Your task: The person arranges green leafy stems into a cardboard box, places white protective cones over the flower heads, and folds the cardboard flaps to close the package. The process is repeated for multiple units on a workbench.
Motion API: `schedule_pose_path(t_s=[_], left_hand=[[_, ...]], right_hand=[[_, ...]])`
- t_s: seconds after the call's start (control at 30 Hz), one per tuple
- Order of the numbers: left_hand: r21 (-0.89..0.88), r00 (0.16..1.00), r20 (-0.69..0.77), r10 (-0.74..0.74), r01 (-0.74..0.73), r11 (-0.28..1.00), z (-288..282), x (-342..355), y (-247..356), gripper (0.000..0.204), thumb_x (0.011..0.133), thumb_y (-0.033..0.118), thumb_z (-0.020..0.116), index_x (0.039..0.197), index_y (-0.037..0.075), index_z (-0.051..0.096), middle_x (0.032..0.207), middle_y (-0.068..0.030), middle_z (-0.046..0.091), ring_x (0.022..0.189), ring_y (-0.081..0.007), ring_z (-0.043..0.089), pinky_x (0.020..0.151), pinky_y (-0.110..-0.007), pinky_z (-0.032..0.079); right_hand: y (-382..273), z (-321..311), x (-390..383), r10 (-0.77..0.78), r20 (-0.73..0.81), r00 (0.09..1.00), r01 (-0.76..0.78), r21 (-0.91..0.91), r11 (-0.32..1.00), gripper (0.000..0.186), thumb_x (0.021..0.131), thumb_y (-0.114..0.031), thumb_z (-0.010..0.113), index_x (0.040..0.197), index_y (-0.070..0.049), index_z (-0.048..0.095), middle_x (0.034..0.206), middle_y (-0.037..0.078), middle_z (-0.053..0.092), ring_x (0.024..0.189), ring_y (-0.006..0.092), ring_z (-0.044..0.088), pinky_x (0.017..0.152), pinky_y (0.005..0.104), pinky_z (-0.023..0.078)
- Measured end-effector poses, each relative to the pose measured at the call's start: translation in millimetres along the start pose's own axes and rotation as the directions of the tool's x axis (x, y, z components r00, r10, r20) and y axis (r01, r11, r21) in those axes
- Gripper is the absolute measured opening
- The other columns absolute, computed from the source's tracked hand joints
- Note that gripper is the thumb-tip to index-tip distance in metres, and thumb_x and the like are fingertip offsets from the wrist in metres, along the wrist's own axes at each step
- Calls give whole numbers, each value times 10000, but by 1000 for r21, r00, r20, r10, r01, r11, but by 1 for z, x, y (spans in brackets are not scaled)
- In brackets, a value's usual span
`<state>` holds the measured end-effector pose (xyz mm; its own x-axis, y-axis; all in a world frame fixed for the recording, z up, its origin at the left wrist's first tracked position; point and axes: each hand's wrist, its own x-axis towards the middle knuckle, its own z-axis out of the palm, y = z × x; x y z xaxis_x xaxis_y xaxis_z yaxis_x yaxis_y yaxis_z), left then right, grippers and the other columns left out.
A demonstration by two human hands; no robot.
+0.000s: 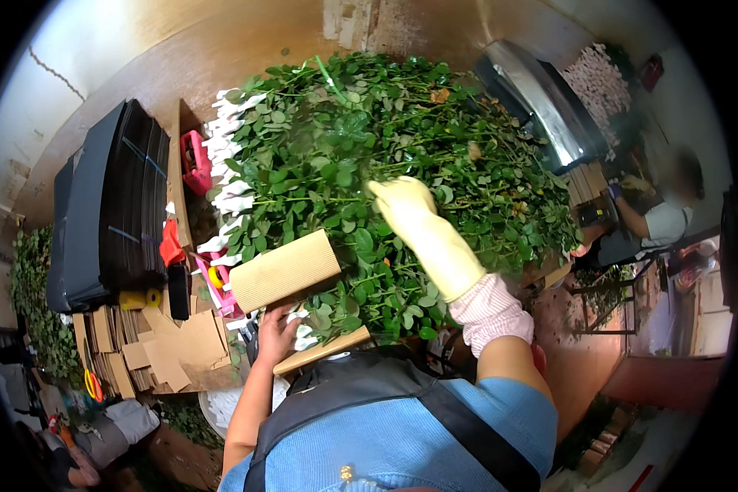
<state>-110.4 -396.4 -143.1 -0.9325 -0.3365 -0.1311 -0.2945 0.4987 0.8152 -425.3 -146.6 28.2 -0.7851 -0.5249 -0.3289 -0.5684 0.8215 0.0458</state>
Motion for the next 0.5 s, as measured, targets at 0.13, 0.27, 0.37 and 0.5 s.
schedule_pose_path(t_s=[0.13, 0.27, 0.37, 0.5], left_hand=[[54, 998, 28, 49, -51, 997, -2, 4, 3, 414, 867, 178, 813, 1247, 64, 695, 1123, -158, 686, 1069, -325, 634, 949, -412, 517], [74, 993, 55, 100, -104, 992, -3, 5, -7, 428, 899, 116, 794, 1297, 45, 654, 1156, -171, 622, 1038, -276, 673, 908, -369, 578], [126, 996, 49, 80, -85, 988, -5, 0, -6, 428, 902, 115, 793, 1298, 38, 651, 1155, -168, 620, 1035, -265, 673, 904, -362, 575], [80, 995, 82, 53, -59, 995, 0, 3, -3, 433, 906, 105, 789, 1303, 22, 638, 1183, -167, 617, 1043, -253, 681, 910, -346, 573]], right_hand=[[-27, 22, 24, 23, -132, 991, -42, -143, 989, 378, 1030, -208, 531, 1395, -142, 604, 1409, 41, 633, 1326, 198, 558, 1194, 387, 331], [-29, 18, 60, 70, -135, 988, -71, -1, 997, 286, 952, -126, 608, 1218, -127, 713, 1383, 69, 643, 1342, 218, 550, 1212, 401, 315], [-37, -11, 38, 47, -560, 827, 52, 161, 986, 318, 947, -88, 596, 1247, -125, 694, 1368, 80, 653, 1328, 232, 565, 1208, 411, 340], [-31, 9, 35, -105, -621, 776, 229, 123, 966, 530, 961, -57, 502, 1480, -166, 502, 1304, 61, 648, 1097, 227, 651, 880, 346, 571]])
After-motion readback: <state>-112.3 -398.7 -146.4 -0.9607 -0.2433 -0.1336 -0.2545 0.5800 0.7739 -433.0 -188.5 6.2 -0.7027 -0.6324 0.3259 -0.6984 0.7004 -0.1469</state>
